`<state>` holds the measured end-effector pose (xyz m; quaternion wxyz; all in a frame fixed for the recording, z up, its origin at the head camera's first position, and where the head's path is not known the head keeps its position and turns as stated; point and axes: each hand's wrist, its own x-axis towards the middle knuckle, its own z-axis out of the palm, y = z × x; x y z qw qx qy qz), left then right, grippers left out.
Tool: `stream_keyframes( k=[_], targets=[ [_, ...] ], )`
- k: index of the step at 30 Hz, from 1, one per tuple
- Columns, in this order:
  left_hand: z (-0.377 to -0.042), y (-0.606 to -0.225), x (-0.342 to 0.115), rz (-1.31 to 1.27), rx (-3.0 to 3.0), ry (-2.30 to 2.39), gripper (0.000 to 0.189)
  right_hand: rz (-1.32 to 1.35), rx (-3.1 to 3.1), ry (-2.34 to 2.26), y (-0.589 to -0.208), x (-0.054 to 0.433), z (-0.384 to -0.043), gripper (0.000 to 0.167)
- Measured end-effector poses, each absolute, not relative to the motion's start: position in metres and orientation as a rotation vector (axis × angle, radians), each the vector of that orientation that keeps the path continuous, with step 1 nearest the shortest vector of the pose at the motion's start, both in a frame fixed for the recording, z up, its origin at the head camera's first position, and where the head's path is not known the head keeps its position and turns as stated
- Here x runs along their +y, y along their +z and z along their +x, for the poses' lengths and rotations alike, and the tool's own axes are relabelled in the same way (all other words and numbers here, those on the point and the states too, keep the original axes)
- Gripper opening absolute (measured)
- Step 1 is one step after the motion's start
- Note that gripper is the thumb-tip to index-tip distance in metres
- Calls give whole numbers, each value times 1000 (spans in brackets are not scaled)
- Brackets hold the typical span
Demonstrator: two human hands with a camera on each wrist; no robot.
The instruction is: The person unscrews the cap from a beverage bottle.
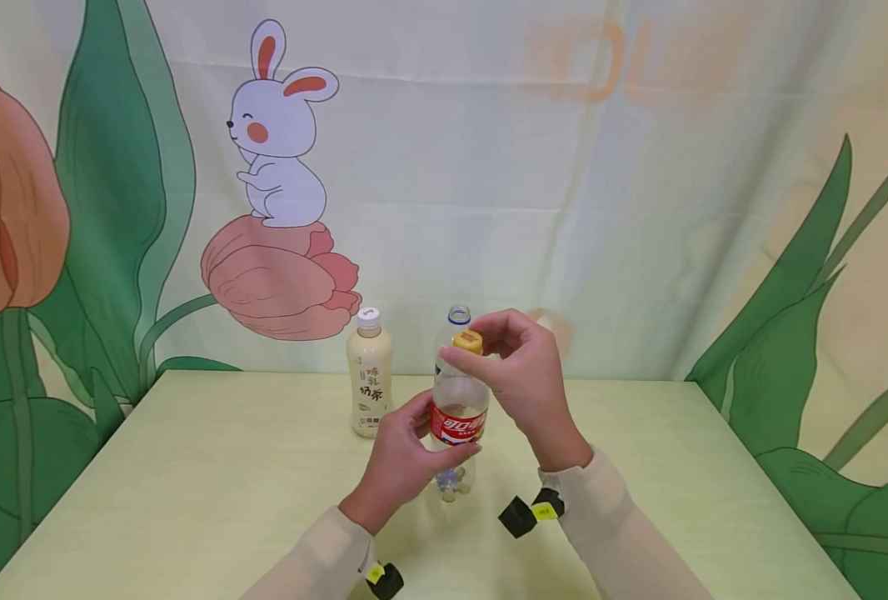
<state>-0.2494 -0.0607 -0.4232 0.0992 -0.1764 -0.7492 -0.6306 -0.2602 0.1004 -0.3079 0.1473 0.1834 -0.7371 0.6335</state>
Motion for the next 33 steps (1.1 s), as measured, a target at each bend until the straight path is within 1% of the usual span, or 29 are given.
stream_keyframes(
  k=[7,14,23,33],
  targets=[
    [-249,-422,-61,-540,-2211,-1863,67,466,-2107,1773,-306,98,-256,32],
    [-249,-420,-61,-549,-2208,-1857,66,466,-2106,1765,-304,99,-254,32],
    [-250,-419,-62,-563,-2201,-1848,64,501,-2160,1825,-302,103,-258,29],
    [-252,-419,-65,-568,-2251,-1814,63,633,-2231,1927,-298,111,-265,30]
  ],
)
